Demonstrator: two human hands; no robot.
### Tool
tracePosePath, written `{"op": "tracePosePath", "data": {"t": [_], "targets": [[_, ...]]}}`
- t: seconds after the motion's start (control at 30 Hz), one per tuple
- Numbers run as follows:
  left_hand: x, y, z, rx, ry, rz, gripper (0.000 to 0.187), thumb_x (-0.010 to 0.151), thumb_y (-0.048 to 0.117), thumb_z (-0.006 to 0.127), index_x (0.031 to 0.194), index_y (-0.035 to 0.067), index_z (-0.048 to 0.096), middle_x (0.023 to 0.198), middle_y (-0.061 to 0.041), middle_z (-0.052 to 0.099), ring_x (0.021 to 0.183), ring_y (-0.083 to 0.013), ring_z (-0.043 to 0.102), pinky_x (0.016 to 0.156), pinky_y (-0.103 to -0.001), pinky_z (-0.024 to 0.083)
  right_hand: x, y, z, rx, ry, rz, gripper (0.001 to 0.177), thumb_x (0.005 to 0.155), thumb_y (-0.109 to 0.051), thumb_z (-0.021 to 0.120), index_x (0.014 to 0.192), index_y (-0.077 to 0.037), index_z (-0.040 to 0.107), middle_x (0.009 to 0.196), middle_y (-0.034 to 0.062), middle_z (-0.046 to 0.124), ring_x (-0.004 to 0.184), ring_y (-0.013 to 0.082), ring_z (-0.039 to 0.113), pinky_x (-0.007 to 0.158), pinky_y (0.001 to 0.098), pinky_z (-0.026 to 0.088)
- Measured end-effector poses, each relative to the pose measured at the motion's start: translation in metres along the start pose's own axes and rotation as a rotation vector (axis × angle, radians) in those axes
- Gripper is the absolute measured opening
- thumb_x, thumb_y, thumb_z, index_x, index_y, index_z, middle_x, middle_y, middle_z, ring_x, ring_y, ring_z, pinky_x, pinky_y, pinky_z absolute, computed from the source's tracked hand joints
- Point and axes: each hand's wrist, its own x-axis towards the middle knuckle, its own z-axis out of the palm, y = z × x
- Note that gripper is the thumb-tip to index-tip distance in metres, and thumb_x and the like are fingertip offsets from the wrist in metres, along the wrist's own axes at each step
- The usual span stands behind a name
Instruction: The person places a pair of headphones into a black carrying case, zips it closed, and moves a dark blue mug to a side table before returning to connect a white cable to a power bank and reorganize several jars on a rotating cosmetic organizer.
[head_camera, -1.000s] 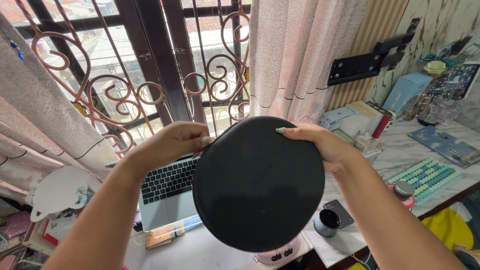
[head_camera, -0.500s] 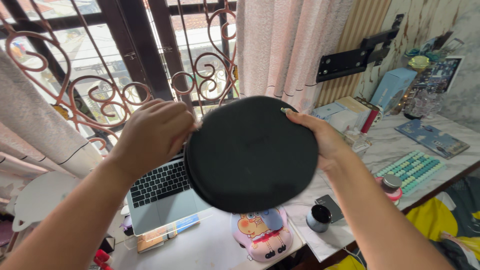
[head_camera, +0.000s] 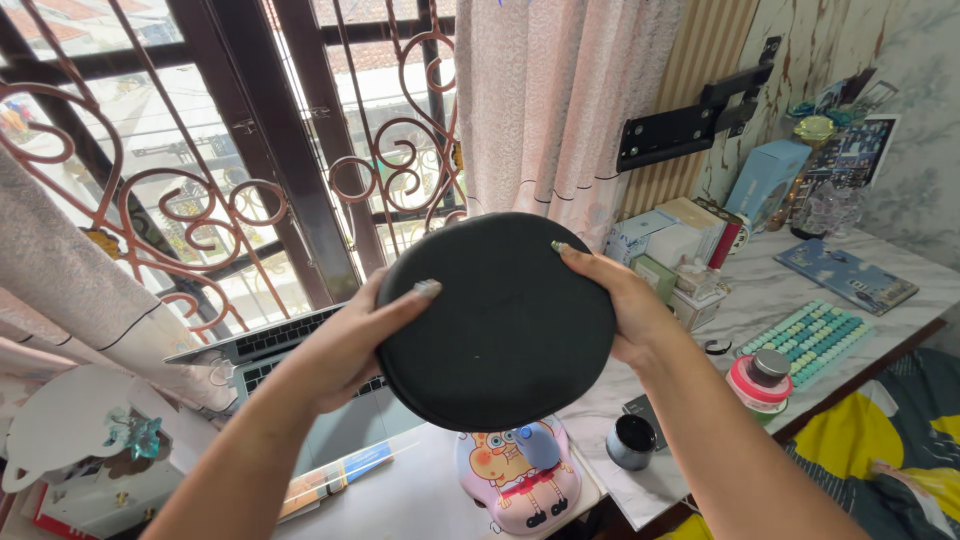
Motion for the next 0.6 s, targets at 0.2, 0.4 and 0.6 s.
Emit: {"op": "tracePosePath", "data": {"t": [0.2,0.4,0.6], "targets": [[-0.002,-0.018,0.016,-0.448,-0.037,0.193,0.059,0.092,0.027,0.063,0.144,0.003,0.051,0.126,-0.011,0.068,0.108,-0.0147,0.069,0.092,-0.030,0.057,0.005,0.019,0.003,0.068,0.168,-0.117,0.034,0.094,-0.028,0.068,0.117,-0.002,0.065,0.103,0.0101,0.073,0.091,0.0179,0.071,0.082,0.0321,0.058],[0.001,-0.034,0.017,-0.540,0.150,0.179,0.052,0.091,0.026,0.060,0.138,0.005,0.053,0.125,-0.013,0.068,0.109,-0.0190,0.069,0.092,-0.031,0.058,-0.008,0.050,0.021,0.163,0.299,-0.206,0.031,0.094,-0.029,0.067,0.115,-0.008,0.057,0.098,0.0062,0.072,0.089,0.0163,0.072,0.079,0.0326,0.059],[0.009,-0.053,0.041,-0.562,0.359,0.217,0.049,0.093,0.032,0.059,0.135,0.010,0.046,0.123,-0.011,0.064,0.111,-0.0208,0.064,0.092,-0.037,0.054,-0.016,0.096,0.034,0.331,0.223,-0.087,0.042,0.097,-0.027,0.075,0.133,-0.009,0.064,0.112,0.0049,0.070,0.090,0.0142,0.065,0.069,0.0272,0.050]]}}
